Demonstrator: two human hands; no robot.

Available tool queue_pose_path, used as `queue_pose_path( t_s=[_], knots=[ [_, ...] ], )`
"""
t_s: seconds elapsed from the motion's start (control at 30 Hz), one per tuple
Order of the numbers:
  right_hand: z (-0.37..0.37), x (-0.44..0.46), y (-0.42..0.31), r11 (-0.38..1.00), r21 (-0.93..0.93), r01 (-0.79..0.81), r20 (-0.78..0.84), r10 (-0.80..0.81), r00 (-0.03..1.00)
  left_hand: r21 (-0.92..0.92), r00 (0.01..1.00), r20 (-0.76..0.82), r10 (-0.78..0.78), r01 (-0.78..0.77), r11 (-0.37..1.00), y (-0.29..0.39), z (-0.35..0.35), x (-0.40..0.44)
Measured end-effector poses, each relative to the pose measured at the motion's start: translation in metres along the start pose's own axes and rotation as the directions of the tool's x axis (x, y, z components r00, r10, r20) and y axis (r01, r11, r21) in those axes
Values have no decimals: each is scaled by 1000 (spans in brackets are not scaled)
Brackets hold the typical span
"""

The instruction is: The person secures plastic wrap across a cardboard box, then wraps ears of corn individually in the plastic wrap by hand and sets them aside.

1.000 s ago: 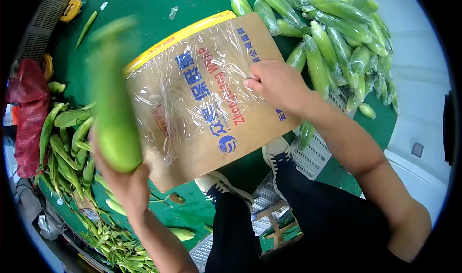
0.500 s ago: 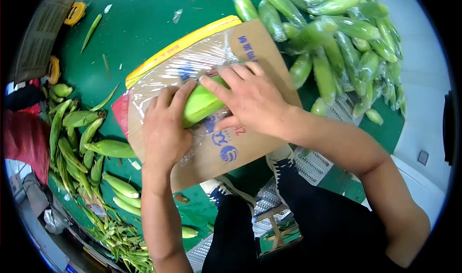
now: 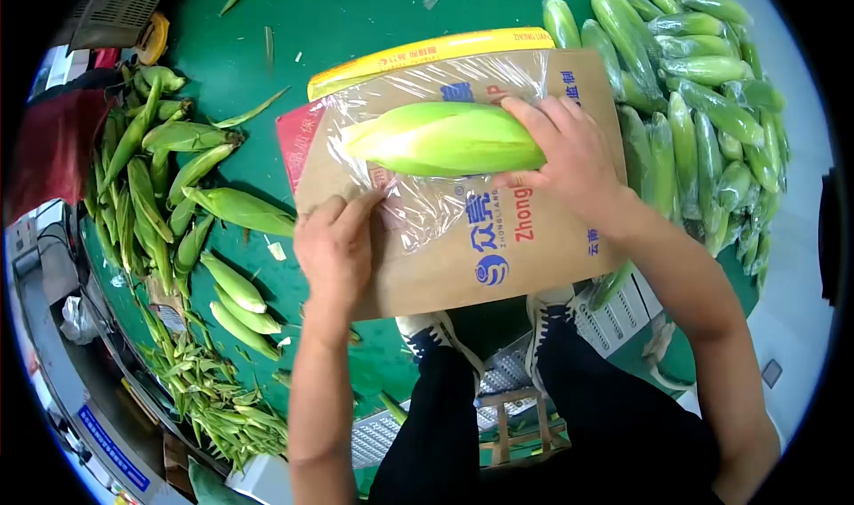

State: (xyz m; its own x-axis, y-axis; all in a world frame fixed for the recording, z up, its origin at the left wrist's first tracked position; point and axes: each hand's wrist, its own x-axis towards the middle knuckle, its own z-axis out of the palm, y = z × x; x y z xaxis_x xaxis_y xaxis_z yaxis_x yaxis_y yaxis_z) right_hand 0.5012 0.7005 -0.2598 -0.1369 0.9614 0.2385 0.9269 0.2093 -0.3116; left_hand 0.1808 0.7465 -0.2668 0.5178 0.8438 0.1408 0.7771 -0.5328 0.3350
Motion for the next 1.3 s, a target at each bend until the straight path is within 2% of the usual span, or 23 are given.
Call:
queue_pose_path(
  t_s=[0.03, 0.1, 0.2, 0.3, 0.33, 0.37, 0.43, 0.47, 0.5, 0.53, 0.57, 0.6, 0.67, 0.77, 0.8, 0.83, 0.9, 0.97, 1.0, 1.03, 1.17, 1.2, 1.3],
  knots=[
    [-3, -3, -6, 999, -52, 3, 15, -2, 1000, 63, 993, -86, -81, 86, 994, 8, 14, -4],
    [-13, -7, -8, 986, -162, 36, 70, -25, 997, -199, 892, -237, -385, 343, 918, 16, 22, -16],
    [-28, -11, -14, 984, -152, 95, 212, -61, 975, -663, 709, -125, -694, 461, 590, 36, 16, -35],
    [-39, -23, -21, 977, 49, 208, 317, -213, 924, -792, 727, -317, -609, 150, 591, 54, 16, -65],
    [-46, -30, -29, 974, 85, 210, 392, -226, 892, -756, 753, -379, -538, 83, 649, 62, 10, -77],
    [-47, -39, -36, 968, 166, 190, 424, -244, 872, -779, 750, -380, -542, 55, 624, 58, 18, -104],
    [-43, -51, -45, 936, 325, 134, 488, -287, 824, -601, 914, -362, -186, -75, 796, 61, 14, -128],
    [-44, -43, -53, 958, 285, -7, 687, -199, 699, -474, 953, -270, -138, -6, 881, 66, 15, -128],
    [-44, -36, -52, 964, 263, 36, 647, -204, 734, -327, 980, -166, -105, 46, 944, 72, 14, -125],
    [-42, -26, -47, 968, 239, 77, 606, -211, 767, -290, 982, -186, -36, -19, 957, 70, 12, -116],
    [-38, -17, -41, 971, 210, 116, 562, -217, 798, -180, 993, -118, -23, 1, 984, 72, 3, -92],
    [-34, -6, -34, 962, 175, 210, 391, -264, 881, -70, 999, -47, -20, 17, 997, 75, -8, -61],
    [-27, 27, -35, 996, 84, -2, 248, -19, 969, 155, 988, 139, -67, 46, 987, 55, -16, 16],
    [-22, 73, -17, 999, 42, -6, -10, 7, 1000, 360, 973, -22, -231, 223, 906, 28, -13, 124],
    [-31, 78, -19, 981, 177, -85, 112, 65, 992, 366, 974, -88, -208, 226, 903, 17, -9, 144],
    [-24, 76, -19, 995, 96, 23, 80, -31, 996, 317, 970, -145, -197, 234, 919, 8, -6, 156],
    [-3, 67, -11, 976, -86, 200, 16, -200, 980, 159, 940, -340, -7, 65, 985, 21, -20, 151],
    [6, 70, 1, 980, -61, 187, 90, -182, 979, 202, 875, -360, 323, -265, 943, 33, -23, 131],
    [8, 75, 7, 980, -3, 197, 124, -195, 973, 121, 902, -233, 364, -345, 931, 47, -22, 120],
    [8, 79, 10, 976, 59, 212, 156, -218, 963, 123, 942, 4, 334, -332, 935, 63, -26, 108],
    [-15, 66, 5, 906, 410, 107, 450, -303, 840, 319, 916, 180, 360, -400, 859, 74, -24, 80],
    [-16, 63, 7, 871, 481, 95, 486, -356, 798, 260, 921, 198, 334, -378, 888, 77, -28, 78],
    [-47, 85, -6, 940, 321, -114, 889, -258, 377, -39, 830, 539, 146, -149, 988, 90, -40, 79]
  ],
)
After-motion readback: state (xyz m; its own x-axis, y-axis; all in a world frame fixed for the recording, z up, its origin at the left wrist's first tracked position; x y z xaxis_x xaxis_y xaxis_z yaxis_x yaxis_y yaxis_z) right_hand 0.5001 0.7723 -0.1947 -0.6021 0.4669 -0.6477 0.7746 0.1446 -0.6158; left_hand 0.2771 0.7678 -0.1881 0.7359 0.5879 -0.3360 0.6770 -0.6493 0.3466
